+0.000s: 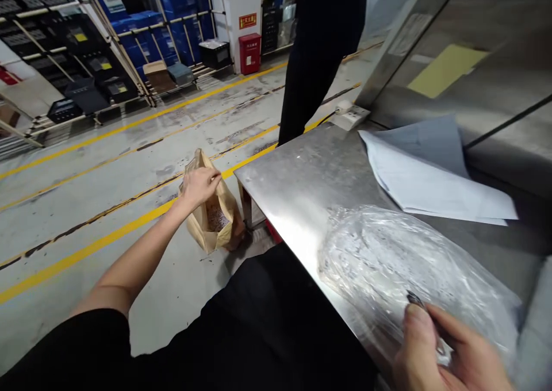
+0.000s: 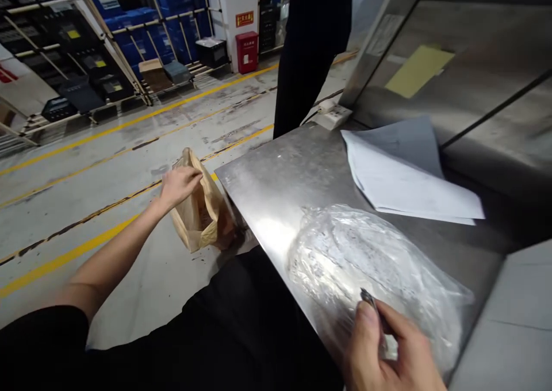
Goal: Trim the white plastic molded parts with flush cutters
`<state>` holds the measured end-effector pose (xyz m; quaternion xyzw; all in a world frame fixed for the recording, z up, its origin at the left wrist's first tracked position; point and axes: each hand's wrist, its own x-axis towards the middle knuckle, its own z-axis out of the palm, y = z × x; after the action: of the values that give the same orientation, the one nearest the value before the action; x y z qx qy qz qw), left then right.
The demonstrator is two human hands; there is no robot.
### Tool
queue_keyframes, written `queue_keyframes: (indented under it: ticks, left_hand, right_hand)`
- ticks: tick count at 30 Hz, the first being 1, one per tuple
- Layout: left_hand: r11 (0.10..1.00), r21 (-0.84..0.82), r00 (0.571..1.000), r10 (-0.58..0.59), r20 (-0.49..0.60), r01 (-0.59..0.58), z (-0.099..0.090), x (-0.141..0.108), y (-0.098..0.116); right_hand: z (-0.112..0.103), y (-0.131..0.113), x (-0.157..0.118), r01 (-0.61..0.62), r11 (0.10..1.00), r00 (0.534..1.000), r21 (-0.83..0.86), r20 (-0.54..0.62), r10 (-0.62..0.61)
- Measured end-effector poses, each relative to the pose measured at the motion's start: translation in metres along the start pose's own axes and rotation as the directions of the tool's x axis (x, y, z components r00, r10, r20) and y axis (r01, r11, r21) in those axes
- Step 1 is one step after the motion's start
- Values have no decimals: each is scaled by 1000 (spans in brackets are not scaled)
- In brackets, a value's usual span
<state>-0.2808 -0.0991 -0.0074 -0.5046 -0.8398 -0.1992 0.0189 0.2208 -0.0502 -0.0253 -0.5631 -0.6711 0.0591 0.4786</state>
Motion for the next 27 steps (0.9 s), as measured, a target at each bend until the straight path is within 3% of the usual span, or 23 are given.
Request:
queue_keyframes:
  ticks: [2, 4, 7, 9, 15, 27]
  left_hand:
    - [993, -33, 992, 110, -68, -113, -1, 41, 45]
    - [955, -64, 954, 283, -101, -290, 3, 82, 95]
    - [927, -38, 922, 374, 101, -372, 18, 130, 155]
    - [927, -18, 906, 371, 205, -375, 31, 151, 179]
    - [930, 68, 880, 317, 353, -362, 50, 182, 199]
    - [886, 181, 812, 286, 509, -426, 42, 199, 233]
  right_hand:
    - [2, -8, 3, 47, 999, 998, -3, -48, -47]
    - [1, -15, 4, 90, 996, 995, 11, -35, -89]
    - [-3, -19, 4, 119, 992, 992, 33, -33, -118]
    - [-4, -19, 4, 154, 986, 987, 55, -42, -152]
    - [-3, -19, 4, 285, 952, 959, 114, -24, -284]
    - [-4, -24, 3, 321, 934, 947, 155, -26, -321]
